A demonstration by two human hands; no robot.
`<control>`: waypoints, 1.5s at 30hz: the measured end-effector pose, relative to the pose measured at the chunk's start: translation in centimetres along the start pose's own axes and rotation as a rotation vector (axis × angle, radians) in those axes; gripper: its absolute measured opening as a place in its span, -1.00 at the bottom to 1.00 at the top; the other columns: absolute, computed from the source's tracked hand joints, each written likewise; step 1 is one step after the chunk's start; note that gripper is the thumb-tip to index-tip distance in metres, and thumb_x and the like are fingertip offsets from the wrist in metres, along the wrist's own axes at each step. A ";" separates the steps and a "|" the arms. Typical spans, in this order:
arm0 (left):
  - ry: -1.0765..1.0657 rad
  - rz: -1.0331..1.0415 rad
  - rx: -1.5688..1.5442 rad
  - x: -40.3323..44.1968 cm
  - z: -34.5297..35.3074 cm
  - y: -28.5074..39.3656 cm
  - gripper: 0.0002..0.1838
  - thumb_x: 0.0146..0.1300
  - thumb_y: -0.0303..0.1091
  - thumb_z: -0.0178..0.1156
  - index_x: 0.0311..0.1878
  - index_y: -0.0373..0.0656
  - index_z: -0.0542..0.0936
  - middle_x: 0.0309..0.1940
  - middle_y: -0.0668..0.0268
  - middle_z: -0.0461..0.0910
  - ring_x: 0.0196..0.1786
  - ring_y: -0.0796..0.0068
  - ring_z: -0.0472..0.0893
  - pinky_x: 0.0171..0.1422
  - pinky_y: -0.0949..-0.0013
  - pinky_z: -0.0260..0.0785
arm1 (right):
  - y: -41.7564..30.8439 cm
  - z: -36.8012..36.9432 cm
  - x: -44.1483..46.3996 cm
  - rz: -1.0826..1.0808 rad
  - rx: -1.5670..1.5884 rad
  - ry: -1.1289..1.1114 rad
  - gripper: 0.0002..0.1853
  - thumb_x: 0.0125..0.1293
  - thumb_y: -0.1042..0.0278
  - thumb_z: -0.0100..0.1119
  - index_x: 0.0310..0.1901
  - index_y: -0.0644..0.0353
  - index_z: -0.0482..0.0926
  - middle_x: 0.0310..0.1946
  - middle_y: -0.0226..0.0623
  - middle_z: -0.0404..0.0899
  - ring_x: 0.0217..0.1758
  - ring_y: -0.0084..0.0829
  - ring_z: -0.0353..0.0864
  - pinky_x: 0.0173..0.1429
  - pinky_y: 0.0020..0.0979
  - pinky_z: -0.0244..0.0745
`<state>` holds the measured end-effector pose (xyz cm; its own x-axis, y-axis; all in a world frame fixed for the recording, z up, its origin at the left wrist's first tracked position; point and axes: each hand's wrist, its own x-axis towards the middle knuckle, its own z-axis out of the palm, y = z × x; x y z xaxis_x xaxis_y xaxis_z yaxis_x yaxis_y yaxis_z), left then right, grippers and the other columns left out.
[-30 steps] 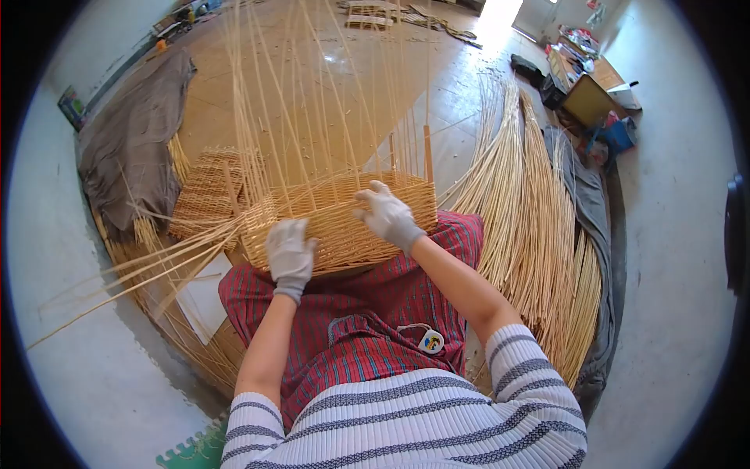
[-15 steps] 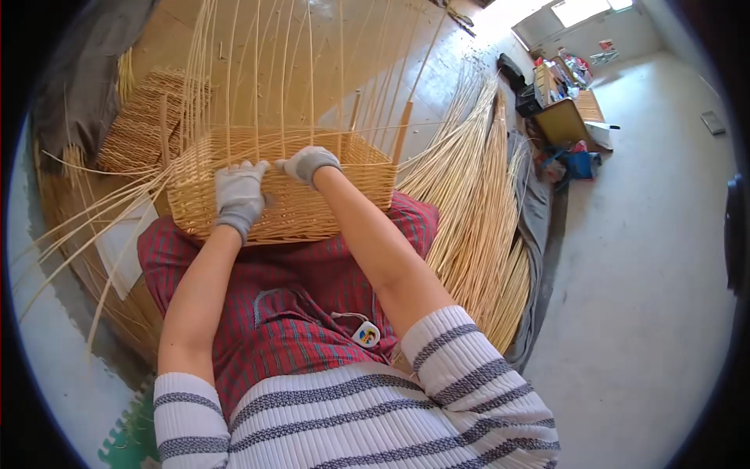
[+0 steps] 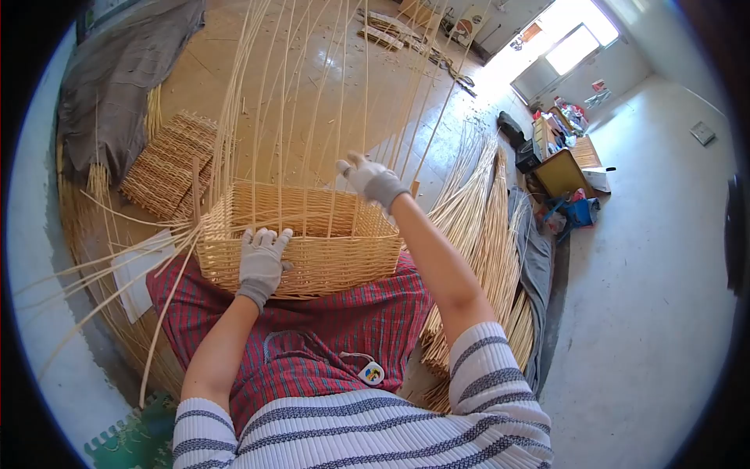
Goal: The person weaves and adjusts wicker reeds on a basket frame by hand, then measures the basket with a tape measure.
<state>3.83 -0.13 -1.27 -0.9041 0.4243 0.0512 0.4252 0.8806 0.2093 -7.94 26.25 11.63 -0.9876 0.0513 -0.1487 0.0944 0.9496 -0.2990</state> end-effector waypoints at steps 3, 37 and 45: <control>0.003 0.002 -0.052 -0.6 0.0 0.1 -0.13 0.10 0.14 0.39 0.49 0.14 0.37 0.20 0.29 0.49 0.40 0.29 0.37 0.64 -0.05 -0.11 | 2.5 1.3 1.7 0.557 1.033 -0.073 -0.24 0.49 -0.43 -0.18 0.40 0.08 0.37 -0.09 0.17 0.67 -0.59 -0.22 0.63 -0.70 -0.34 0.43; 0.381 -0.389 -1.656 -10.9 1.5 -18.5 -0.68 0.31 -0.50 0.35 0.10 -0.28 0.56 -0.07 0.29 0.67 -0.03 0.51 0.64 0.08 0.39 0.53 | -28.7 15.9 -18.8 -0.852 -0.017 -0.040 -0.71 0.35 0.03 0.23 -0.14 0.07 0.59 -0.48 -0.24 0.60 -0.33 -0.15 0.70 -0.29 -0.14 0.57; -0.207 0.181 -1.503 -2.7 -2.1 -22.5 0.00 0.07 -0.27 0.59 0.53 -0.10 0.22 0.39 0.26 0.42 0.37 0.40 0.44 0.48 0.28 0.34 | -22.7 13.1 -20.3 -0.734 0.199 0.057 -0.74 0.39 0.08 0.20 -0.34 0.08 0.59 -0.47 -0.22 0.58 -0.36 -0.12 0.65 -0.27 -0.12 0.56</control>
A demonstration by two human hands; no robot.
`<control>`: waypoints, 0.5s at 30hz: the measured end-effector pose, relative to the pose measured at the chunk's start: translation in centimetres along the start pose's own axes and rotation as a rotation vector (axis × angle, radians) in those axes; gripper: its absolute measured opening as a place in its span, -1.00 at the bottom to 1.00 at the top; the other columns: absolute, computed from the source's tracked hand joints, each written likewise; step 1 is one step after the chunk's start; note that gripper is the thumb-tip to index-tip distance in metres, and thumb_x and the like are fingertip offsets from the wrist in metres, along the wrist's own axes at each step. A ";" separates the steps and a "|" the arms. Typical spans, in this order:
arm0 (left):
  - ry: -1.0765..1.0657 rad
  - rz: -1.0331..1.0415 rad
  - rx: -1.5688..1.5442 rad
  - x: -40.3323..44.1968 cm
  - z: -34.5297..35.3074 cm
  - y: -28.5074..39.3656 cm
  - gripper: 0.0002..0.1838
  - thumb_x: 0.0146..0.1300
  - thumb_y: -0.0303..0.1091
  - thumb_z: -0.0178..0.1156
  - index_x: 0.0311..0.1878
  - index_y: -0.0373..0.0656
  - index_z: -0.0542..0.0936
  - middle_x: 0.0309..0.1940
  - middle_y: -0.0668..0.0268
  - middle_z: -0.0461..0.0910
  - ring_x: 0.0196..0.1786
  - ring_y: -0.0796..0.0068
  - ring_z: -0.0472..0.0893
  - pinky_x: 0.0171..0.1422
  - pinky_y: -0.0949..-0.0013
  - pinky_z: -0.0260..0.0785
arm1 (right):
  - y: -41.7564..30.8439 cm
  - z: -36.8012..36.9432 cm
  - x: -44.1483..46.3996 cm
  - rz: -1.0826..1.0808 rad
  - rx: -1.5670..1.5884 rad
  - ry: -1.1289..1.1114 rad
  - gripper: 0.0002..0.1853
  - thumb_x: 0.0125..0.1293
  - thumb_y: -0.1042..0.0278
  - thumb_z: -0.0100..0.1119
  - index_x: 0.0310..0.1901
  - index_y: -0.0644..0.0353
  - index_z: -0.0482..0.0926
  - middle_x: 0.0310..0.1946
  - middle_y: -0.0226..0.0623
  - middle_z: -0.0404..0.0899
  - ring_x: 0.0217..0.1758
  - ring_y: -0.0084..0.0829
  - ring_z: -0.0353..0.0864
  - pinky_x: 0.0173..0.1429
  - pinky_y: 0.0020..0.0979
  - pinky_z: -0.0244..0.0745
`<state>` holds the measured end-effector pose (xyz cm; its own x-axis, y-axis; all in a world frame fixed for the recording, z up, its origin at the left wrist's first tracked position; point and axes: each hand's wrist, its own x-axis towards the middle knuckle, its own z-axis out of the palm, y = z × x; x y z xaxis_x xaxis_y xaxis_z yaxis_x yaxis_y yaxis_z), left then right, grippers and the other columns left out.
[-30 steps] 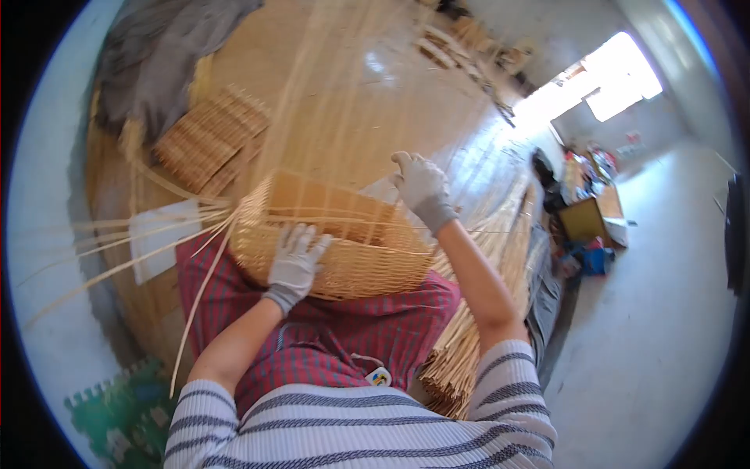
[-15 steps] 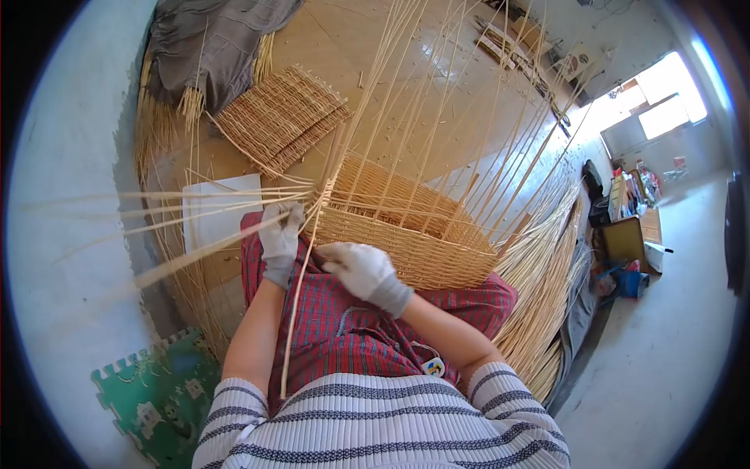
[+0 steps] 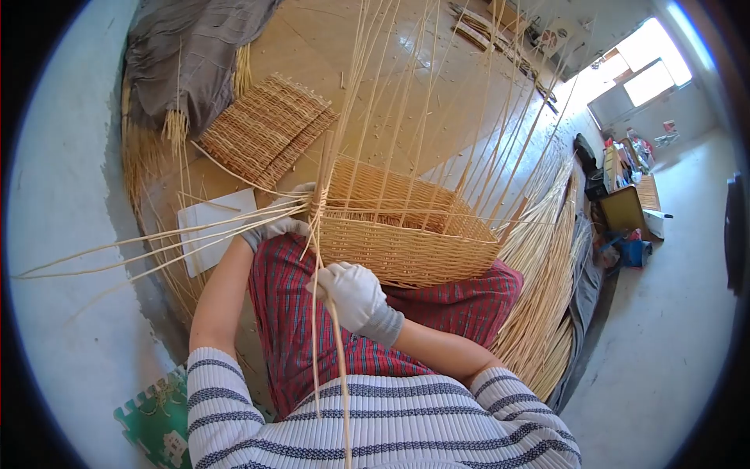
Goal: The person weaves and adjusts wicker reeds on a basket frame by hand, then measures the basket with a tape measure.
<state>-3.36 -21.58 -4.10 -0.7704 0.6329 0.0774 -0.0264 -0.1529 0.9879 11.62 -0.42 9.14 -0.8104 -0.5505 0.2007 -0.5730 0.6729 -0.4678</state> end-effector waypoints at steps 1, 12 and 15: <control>-0.005 -0.092 -0.005 0.4 0.0 -0.3 0.10 -0.03 -0.26 0.65 0.55 -0.06 0.18 0.39 0.31 0.38 0.45 0.39 0.34 0.56 0.28 0.22 | 0.7 0.0 -0.7 0.023 0.114 0.056 -0.76 0.43 0.14 0.17 -0.31 0.12 0.60 -0.43 -0.15 0.62 -0.36 -0.07 0.60 -0.25 -0.09 0.53; 0.488 -0.051 -0.202 1.2 5.3 -3.1 0.06 -0.07 -0.27 0.65 0.50 -0.09 0.26 0.31 0.31 0.42 0.38 0.37 0.41 0.50 0.33 0.30 | 19.0 3.2 -5.0 0.909 1.284 0.413 -0.67 0.56 0.17 0.12 0.16 0.19 0.65 -0.15 -0.31 0.75 -0.09 -0.46 0.76 -0.28 -0.56 0.51; 0.430 -0.103 -0.035 1.4 5.0 -2.6 0.09 0.04 -0.21 0.59 0.59 -0.08 0.16 0.47 0.23 0.32 0.50 0.30 0.32 0.56 0.29 0.24 | 18.7 3.3 -4.8 0.911 1.287 0.450 -0.54 0.50 0.14 0.21 0.28 0.25 0.52 -0.04 -0.23 0.71 0.00 -0.39 0.72 -0.28 -0.56 0.56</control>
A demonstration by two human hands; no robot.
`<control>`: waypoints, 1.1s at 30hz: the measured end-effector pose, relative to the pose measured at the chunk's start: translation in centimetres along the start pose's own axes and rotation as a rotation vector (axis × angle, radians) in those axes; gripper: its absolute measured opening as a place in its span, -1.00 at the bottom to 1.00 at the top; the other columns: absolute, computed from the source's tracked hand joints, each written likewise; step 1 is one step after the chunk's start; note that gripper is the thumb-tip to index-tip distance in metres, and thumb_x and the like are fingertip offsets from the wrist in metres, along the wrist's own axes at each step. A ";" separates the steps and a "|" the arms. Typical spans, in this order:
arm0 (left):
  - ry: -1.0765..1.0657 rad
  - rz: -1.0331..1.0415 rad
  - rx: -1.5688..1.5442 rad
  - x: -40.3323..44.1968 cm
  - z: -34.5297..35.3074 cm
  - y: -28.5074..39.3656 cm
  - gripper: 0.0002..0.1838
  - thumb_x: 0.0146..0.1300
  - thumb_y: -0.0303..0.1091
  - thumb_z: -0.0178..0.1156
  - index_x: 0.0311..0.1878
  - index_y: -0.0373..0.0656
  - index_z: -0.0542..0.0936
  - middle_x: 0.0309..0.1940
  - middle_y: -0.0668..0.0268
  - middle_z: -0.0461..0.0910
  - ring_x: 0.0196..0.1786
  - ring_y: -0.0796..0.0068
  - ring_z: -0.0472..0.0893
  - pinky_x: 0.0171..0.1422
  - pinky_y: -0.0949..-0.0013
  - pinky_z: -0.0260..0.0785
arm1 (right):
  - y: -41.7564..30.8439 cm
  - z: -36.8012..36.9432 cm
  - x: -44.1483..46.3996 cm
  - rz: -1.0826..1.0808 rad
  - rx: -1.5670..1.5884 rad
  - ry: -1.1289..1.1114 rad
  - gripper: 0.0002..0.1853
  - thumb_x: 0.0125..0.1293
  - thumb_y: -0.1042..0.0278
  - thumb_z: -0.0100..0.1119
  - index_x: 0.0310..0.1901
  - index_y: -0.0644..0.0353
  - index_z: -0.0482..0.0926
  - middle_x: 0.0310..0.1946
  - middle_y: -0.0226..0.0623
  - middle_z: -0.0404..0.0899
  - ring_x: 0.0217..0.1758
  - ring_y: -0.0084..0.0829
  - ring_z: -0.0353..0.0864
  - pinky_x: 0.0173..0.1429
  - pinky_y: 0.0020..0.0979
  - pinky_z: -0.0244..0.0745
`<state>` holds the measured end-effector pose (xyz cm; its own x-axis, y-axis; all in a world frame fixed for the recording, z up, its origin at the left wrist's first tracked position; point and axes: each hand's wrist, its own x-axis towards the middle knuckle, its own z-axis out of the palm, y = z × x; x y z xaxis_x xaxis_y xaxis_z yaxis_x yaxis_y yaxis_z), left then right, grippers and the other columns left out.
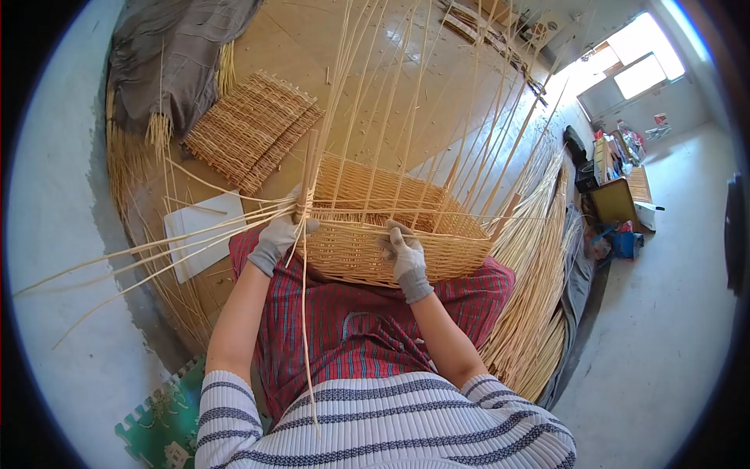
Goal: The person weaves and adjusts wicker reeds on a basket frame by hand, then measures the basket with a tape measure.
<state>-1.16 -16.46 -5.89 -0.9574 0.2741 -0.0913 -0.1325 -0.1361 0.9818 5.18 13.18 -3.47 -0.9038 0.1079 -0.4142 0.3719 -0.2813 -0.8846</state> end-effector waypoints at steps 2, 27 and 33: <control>-0.064 0.041 -0.009 0.5 -0.5 -0.8 0.02 0.11 -0.17 0.54 0.59 -0.08 0.18 0.48 0.22 0.32 0.49 0.32 0.34 0.57 0.31 0.20 | -0.2 1.5 -1.1 -0.219 0.052 0.004 -0.47 0.55 0.19 0.14 0.43 0.23 0.36 0.09 -0.17 0.65 0.03 -0.40 0.71 -0.22 -0.52 0.61; 0.396 0.127 -0.080 1.8 1.3 -6.8 -0.13 0.30 -0.58 0.28 0.62 0.08 0.15 -0.04 0.13 0.61 -0.12 0.39 0.65 -0.18 0.48 0.59 | -12.5 15.0 6.3 -0.806 -0.406 -0.066 0.15 0.18 0.63 0.25 0.65 -0.23 -0.25 0.64 -0.11 -0.21 0.41 -0.11 0.40 0.22 -0.15 0.65; 0.493 0.017 -0.050 0.7 3.4 -2.6 0.02 0.04 -0.61 0.26 0.63 -0.07 0.09 0.01 0.15 0.60 -0.10 0.41 0.60 -0.18 0.44 0.56 | 0.2 2.5 0.4 -0.704 0.230 0.028 -0.63 0.61 0.17 -0.03 0.34 0.03 0.39 -0.14 -0.43 0.57 -0.14 -0.36 0.70 0.04 -0.18 0.71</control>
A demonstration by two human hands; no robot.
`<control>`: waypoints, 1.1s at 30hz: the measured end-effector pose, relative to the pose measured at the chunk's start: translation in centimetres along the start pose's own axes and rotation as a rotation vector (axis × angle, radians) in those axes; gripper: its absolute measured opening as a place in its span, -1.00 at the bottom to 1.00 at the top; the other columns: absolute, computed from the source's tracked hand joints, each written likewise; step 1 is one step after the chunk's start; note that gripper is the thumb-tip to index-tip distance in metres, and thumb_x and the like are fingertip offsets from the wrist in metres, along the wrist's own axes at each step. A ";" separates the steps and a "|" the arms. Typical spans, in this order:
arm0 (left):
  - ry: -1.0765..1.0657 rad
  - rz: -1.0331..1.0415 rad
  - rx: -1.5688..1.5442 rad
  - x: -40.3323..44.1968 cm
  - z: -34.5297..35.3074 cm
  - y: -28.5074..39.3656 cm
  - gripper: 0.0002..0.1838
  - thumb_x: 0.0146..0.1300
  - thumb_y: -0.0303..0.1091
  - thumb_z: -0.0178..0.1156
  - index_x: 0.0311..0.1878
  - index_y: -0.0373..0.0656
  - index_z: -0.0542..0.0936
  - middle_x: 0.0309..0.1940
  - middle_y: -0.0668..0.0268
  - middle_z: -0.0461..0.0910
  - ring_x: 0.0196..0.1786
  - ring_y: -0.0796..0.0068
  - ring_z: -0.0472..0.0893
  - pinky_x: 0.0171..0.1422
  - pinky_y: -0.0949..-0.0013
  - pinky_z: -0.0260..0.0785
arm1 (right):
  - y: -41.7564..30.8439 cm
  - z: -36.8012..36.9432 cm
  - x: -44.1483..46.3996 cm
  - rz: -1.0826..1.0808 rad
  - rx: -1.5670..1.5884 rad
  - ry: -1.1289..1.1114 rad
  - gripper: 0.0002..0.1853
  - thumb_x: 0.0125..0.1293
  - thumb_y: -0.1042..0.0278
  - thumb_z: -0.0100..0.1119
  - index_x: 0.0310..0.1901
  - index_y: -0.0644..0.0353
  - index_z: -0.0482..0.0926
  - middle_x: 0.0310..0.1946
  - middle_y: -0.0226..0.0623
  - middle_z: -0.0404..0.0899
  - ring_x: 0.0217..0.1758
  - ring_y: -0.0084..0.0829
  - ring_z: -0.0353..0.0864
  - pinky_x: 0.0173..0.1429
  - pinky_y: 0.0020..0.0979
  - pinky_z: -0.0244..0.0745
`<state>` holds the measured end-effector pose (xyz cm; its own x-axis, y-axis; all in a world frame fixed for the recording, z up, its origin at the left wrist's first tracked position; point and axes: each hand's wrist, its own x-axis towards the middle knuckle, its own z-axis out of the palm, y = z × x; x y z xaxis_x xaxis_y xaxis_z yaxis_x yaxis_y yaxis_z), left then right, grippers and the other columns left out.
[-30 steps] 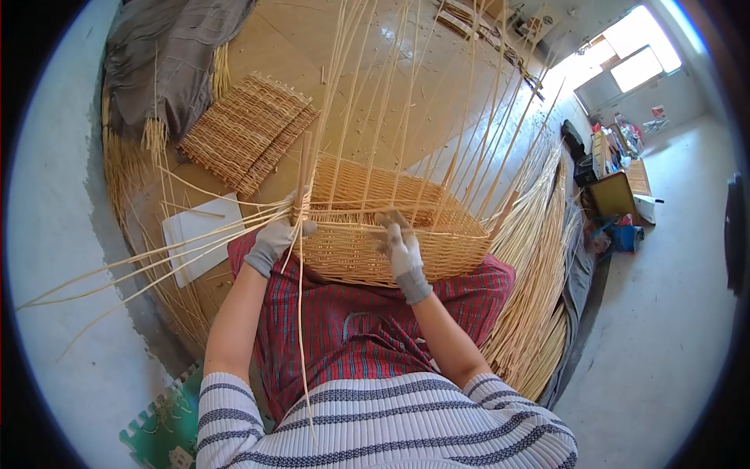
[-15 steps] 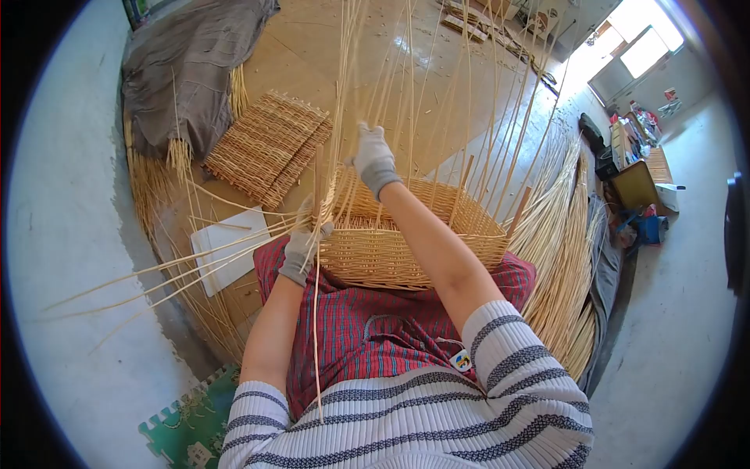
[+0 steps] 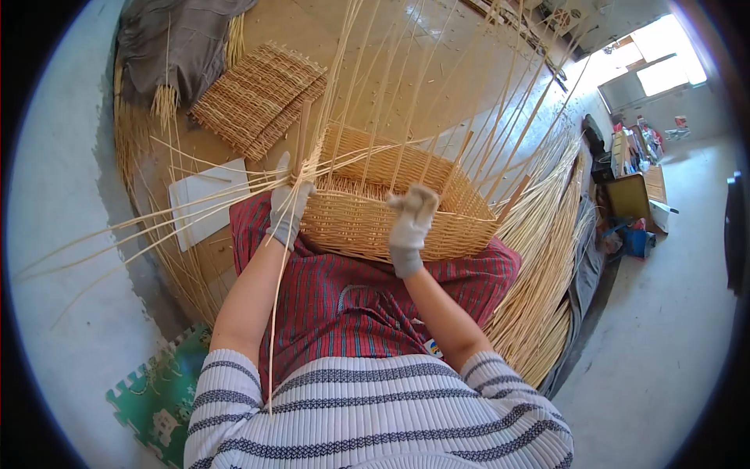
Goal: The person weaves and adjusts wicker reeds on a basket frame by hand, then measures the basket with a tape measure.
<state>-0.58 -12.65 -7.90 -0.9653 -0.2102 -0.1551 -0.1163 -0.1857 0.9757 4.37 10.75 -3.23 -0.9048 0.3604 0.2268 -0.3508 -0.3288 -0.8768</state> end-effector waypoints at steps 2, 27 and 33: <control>0.077 -0.025 -0.057 -0.3 0.5 -0.2 0.02 -0.01 -0.61 0.28 0.60 -0.13 0.12 0.09 0.11 0.57 -0.07 0.38 0.61 -0.01 0.42 0.55 | -0.8 -2.9 -0.9 0.106 -0.030 0.085 -0.66 0.60 0.12 0.03 0.26 0.07 0.47 -0.17 -0.44 0.60 -0.19 -0.37 0.70 -0.01 -0.19 0.71; -0.463 -0.339 0.671 -3.3 9.4 6.8 -0.53 0.50 0.04 0.13 -0.01 -0.28 0.60 -0.32 0.16 0.72 -0.45 0.38 0.76 -0.42 0.34 0.63 | -8.1 1.4 11.5 0.187 -0.646 -0.198 -0.27 0.52 0.54 -0.09 0.62 -0.12 -0.07 -0.05 -0.04 0.68 -0.16 -0.42 0.67 -0.05 -0.41 0.58; -0.349 0.000 0.741 -4.2 9.8 6.3 -0.60 0.34 -0.26 0.34 0.21 -0.04 0.54 -0.11 0.18 0.70 -0.17 0.29 0.73 -0.10 0.19 0.61 | -5.4 -10.7 -0.2 0.385 -0.062 0.058 -0.81 0.59 0.32 0.03 0.13 0.14 0.46 -0.15 -0.28 0.69 -0.16 -0.54 0.67 -0.33 -0.55 0.53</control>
<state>0.41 -3.52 0.42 -0.9682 0.1235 -0.2174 -0.1228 0.5222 0.8439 8.99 21.80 -3.11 -0.9515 0.2708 -0.1462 0.0279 -0.3970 -0.9174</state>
